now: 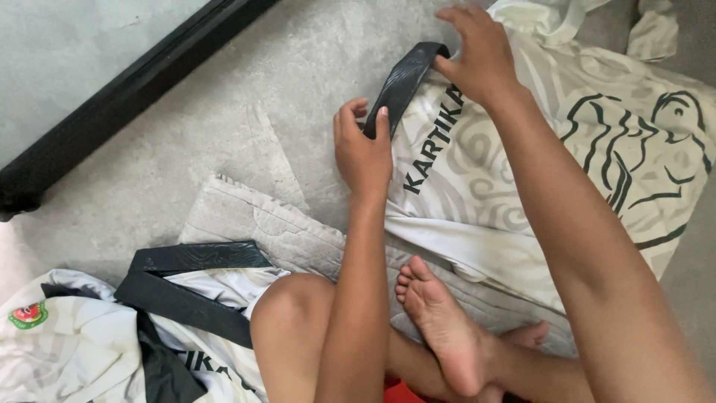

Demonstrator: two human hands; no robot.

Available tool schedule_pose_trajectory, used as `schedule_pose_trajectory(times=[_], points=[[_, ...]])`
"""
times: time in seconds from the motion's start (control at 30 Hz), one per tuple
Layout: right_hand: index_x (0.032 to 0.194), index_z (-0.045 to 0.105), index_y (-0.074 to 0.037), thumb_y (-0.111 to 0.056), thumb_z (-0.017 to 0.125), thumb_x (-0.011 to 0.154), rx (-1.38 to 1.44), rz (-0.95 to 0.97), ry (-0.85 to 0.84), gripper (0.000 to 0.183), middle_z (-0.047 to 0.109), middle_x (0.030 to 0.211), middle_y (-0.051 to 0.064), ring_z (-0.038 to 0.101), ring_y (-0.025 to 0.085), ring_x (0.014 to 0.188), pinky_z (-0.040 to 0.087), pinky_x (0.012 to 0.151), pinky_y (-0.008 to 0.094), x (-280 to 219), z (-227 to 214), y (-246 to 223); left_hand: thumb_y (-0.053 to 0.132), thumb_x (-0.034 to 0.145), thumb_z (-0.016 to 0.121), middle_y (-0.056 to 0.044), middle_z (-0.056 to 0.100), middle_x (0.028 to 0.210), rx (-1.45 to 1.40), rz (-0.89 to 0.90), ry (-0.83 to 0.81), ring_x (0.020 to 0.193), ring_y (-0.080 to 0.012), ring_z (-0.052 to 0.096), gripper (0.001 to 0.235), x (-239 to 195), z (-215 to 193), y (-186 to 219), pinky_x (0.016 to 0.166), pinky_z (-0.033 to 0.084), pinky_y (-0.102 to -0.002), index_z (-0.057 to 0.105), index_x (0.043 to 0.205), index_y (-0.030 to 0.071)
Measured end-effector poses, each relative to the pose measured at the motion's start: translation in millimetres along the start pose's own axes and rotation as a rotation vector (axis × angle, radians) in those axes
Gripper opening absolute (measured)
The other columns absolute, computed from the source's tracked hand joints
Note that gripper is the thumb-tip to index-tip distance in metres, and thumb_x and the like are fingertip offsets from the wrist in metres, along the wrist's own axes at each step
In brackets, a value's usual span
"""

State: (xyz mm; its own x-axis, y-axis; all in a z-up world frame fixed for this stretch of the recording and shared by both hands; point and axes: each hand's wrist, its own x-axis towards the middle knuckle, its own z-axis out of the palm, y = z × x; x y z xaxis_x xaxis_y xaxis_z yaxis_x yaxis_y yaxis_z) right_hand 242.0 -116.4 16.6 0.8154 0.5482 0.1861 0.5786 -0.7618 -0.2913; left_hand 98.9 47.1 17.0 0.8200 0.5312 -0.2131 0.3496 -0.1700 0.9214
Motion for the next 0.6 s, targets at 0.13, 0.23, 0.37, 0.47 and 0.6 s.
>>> schedule_pose_trajectory(times=[0.13,0.23,0.37,0.47,0.6], points=[[0.127,0.050,-0.004,-0.020,0.065,0.085,0.115,0.115,-0.189,0.048,0.047,0.128,0.015,0.041,0.033,0.119,0.024,0.095,0.048,-12,-16,14,0.044,0.078,0.056,-0.014,0.049,0.124,0.146,-0.223,-0.154,0.113,-0.0265,0.051,0.060,1,-27,23,0.082,0.045,-0.044,0.039,0.123,0.008],[0.128,0.052,-0.002,0.002,0.032,0.070,0.239,0.215,-0.126,0.061,0.047,0.131,0.024,0.036,0.037,0.125,0.018,0.104,0.051,-24,-9,46,0.062,0.065,0.055,-0.007,0.060,0.108,0.419,-0.413,-0.479,0.100,-0.0257,0.057,0.074,2,-46,34,0.077,0.045,-0.040,0.048,0.116,0.009],[0.127,0.056,-0.012,0.015,0.043,0.068,-0.154,0.077,-0.140,0.066,0.057,0.123,0.009,0.044,0.031,0.114,0.018,0.089,0.042,-17,0,67,0.053,0.064,0.070,-0.003,0.064,0.094,0.604,-0.396,-0.612,0.091,-0.0258,0.060,0.053,5,-44,22,0.071,0.045,-0.039,0.058,0.097,0.014],[0.114,0.063,-0.021,0.004,0.053,0.073,-0.349,-0.001,-0.200,0.049,0.064,0.109,0.004,0.053,0.027,0.100,0.020,0.088,0.041,-8,12,75,0.045,0.064,0.075,0.001,0.065,0.075,0.682,-0.393,-0.714,0.079,-0.0224,0.063,0.032,5,-35,10,0.066,0.043,-0.035,0.057,0.069,0.018],[0.093,0.068,-0.027,0.006,0.059,0.068,-0.377,0.040,-0.286,0.043,0.065,0.096,-0.001,0.051,0.026,0.107,0.022,0.090,0.047,5,15,83,0.036,0.068,0.076,-0.001,0.065,0.079,0.840,-0.374,-0.873,0.080,-0.0232,0.064,0.028,7,-34,11,0.068,0.045,-0.033,0.055,0.064,0.018]])
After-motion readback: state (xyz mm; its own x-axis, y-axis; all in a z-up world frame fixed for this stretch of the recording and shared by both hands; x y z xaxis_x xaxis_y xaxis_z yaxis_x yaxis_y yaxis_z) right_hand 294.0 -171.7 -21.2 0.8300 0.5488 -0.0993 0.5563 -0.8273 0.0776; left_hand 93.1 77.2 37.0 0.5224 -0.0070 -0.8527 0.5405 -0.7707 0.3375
